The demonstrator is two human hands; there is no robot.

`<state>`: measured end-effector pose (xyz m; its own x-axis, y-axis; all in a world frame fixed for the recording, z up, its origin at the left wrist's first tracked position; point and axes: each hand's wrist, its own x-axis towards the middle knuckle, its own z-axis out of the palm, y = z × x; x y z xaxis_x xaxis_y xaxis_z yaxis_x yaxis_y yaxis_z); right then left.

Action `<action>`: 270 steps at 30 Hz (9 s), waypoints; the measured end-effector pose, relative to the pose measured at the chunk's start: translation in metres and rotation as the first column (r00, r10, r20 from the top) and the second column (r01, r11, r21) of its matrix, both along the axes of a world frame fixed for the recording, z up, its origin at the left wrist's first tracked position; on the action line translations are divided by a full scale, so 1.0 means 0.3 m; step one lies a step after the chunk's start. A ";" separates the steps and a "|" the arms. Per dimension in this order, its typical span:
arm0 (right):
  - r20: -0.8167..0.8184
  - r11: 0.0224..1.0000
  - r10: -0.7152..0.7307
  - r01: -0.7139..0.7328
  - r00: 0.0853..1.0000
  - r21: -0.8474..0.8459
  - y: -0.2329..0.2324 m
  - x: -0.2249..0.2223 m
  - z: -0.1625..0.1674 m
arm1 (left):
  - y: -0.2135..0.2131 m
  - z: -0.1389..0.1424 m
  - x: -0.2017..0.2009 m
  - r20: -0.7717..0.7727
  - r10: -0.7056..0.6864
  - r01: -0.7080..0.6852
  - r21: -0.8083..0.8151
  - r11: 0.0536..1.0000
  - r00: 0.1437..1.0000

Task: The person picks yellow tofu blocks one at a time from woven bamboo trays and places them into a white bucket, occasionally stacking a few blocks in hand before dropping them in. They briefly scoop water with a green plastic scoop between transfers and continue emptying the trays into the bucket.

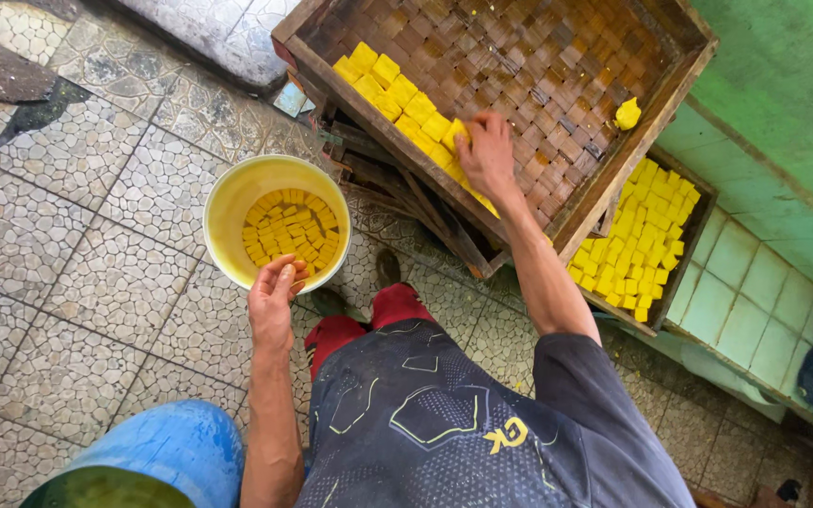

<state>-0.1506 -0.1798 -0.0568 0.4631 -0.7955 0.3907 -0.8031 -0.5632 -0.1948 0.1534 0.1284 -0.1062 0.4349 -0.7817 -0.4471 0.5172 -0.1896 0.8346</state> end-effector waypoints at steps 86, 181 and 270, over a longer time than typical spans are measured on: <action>-0.574 0.546 0.773 0.178 0.270 0.819 0.494 1.340 -1.027 | 0.672 -0.464 -0.012 -0.308 0.943 -0.675 0.670 0.311 0.128; 0.233 0.329 0.791 -0.715 0.565 0.617 -0.383 0.098 0.088 | -0.537 0.113 -0.542 -0.812 0.226 -0.698 -0.279 0.660 0.538; 0.108 0.449 0.851 -0.818 0.515 0.359 -0.143 -0.245 0.121 | -0.294 0.197 -0.840 -0.394 0.040 -0.137 -0.221 0.965 0.918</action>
